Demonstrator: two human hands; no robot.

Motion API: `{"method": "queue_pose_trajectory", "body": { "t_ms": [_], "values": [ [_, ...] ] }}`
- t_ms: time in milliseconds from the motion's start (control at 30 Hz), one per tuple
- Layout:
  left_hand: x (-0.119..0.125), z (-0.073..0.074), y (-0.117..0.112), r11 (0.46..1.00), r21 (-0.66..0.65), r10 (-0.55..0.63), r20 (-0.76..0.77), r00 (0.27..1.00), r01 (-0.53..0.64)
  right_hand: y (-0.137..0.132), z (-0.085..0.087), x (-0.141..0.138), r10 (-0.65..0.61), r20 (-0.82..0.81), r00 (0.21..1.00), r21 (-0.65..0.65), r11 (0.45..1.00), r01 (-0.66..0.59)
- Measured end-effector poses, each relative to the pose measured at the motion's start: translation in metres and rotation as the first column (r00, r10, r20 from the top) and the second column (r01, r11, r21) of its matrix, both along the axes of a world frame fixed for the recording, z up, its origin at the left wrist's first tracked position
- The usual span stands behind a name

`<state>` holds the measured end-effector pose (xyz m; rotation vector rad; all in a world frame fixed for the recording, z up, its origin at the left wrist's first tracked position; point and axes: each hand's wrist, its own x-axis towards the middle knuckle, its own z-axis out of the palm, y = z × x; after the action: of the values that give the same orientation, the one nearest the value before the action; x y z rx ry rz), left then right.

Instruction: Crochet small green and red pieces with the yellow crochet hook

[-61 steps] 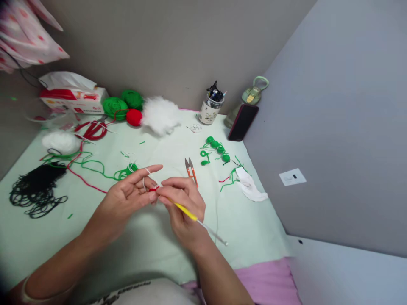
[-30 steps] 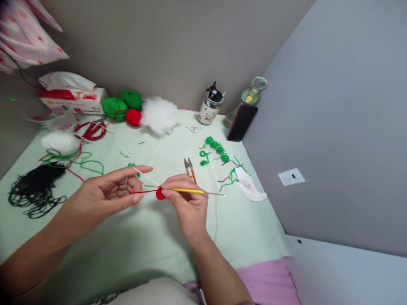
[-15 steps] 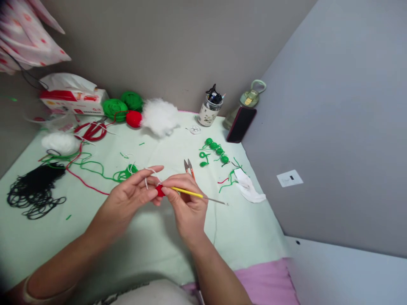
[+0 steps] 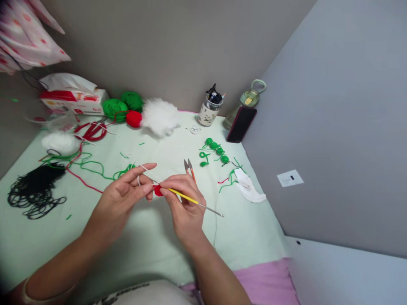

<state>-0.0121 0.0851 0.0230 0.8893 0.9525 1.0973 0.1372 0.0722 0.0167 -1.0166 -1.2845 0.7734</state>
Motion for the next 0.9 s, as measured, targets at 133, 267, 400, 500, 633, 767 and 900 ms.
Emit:
{"method": "queue_pose_trajectory", "body": {
  "t_ms": [133,267,400,500,633,767,900],
  "values": [
    [-0.0008,-0.0001,0.0005,1.000,0.009,0.013,-0.030,0.999,-0.013,0.0010,0.0020,-0.0007,-0.018,-0.045,0.999,0.012,1.000,0.018],
    [-0.0010,-0.0025,0.0021,1.000,0.016,0.025,-0.050,0.998,-0.024,0.0014,0.0041,-0.0011,-0.007,-0.041,0.999,0.000,1.000,0.007],
    [-0.0015,-0.0041,0.0025,0.998,0.042,0.045,-0.058,0.997,-0.042,0.0010,0.0036,-0.0004,-0.006,-0.032,0.999,-0.019,1.000,0.005],
    [-0.0025,-0.0045,0.0031,0.998,0.041,0.041,-0.027,0.999,-0.040,0.0007,0.0017,0.0004,0.006,-0.052,0.999,-0.032,0.999,-0.007],
    [-0.0031,-0.0039,0.0047,1.000,0.003,0.027,0.001,1.000,-0.027,0.0017,-0.0015,0.0006,0.041,-0.142,0.989,-0.055,0.997,-0.049],
    [-0.0033,-0.0027,0.0045,1.000,-0.013,0.020,0.010,1.000,-0.020,0.0035,-0.0041,0.0009,0.068,-0.234,0.970,-0.096,0.991,-0.092],
    [-0.0056,-0.0005,0.0026,1.000,-0.012,0.020,0.006,1.000,-0.020,0.0041,-0.0052,0.0025,0.089,-0.295,0.951,-0.136,0.982,-0.134]
  ]
}}
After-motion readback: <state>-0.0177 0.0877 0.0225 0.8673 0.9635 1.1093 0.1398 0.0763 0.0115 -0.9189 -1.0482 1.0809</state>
